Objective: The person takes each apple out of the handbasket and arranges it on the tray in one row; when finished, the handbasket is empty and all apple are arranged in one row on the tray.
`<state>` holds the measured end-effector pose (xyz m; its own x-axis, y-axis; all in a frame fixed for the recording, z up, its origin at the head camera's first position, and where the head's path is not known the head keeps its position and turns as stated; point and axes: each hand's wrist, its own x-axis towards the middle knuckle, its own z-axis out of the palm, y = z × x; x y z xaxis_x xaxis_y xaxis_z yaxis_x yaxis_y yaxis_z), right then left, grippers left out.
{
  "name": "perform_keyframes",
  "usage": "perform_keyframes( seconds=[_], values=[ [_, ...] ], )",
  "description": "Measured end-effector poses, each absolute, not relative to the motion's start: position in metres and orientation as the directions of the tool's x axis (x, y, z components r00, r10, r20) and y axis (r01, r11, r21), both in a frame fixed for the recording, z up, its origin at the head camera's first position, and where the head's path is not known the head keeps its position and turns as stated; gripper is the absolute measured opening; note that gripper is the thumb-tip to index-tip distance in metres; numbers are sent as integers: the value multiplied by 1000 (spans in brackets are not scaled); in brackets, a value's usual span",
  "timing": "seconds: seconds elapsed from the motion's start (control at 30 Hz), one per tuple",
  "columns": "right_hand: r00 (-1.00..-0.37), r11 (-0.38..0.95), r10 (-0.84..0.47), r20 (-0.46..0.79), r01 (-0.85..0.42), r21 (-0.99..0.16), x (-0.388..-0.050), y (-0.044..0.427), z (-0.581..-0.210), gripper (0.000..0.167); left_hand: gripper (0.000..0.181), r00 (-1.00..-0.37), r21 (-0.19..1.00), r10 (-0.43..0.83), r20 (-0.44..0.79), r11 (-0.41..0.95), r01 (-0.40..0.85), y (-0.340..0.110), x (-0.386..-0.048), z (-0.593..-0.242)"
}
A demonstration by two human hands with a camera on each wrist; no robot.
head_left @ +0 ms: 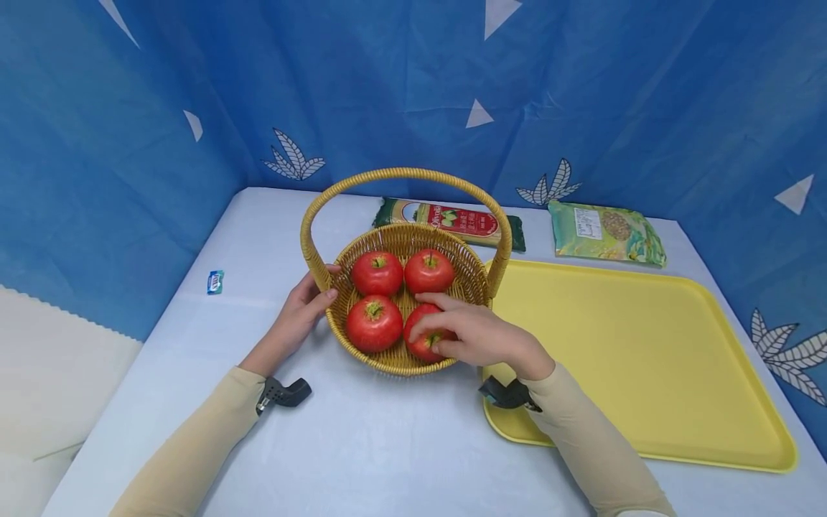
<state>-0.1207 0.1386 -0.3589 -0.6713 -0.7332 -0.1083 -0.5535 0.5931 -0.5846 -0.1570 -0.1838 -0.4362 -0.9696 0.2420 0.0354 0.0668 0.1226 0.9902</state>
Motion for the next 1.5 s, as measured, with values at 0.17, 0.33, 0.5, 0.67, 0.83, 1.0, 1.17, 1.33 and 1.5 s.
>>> perform_keyframes(
  seconds=[0.17,0.33,0.5,0.67,0.83,1.0,1.17,1.33,1.5],
  values=[
    [-675,604,-728,-124,-544,-583,-123,137,-358,37,47,-970,990,240,42,122,73,-184,-157,-436],
    [-688,630,-710,-146,-530,-567,-123,134,-357,43,47,-970,989,239,45,124,76,-184,-157,-436],
    [-691,638,-703,-165,-512,-575,-123,133,-357,42,47,-969,991,243,44,116,74,-184,-156,-437],
    [-696,629,-704,-139,-521,-577,-123,133,-359,41,48,-968,993,247,44,99,71,-183,-156,-437],
    [-708,608,-701,-83,-533,-588,-124,134,-361,41,48,-968,992,246,51,98,77,-183,-156,-438],
    [-717,592,-695,-55,-527,-611,-123,134,-362,40,48,-967,992,249,56,99,83,-184,-156,-438],
    [-727,591,-685,-47,-517,-619,-123,134,-363,41,48,-967,990,249,60,110,90,-183,-157,-438],
    [-736,597,-676,-44,-511,-619,-123,133,-363,40,47,-967,988,246,67,116,98,-183,-157,-438],
    [-737,589,-675,-39,-505,-631,-123,133,-362,40,47,-966,988,248,68,120,100,-183,-157,-437]
  ],
)
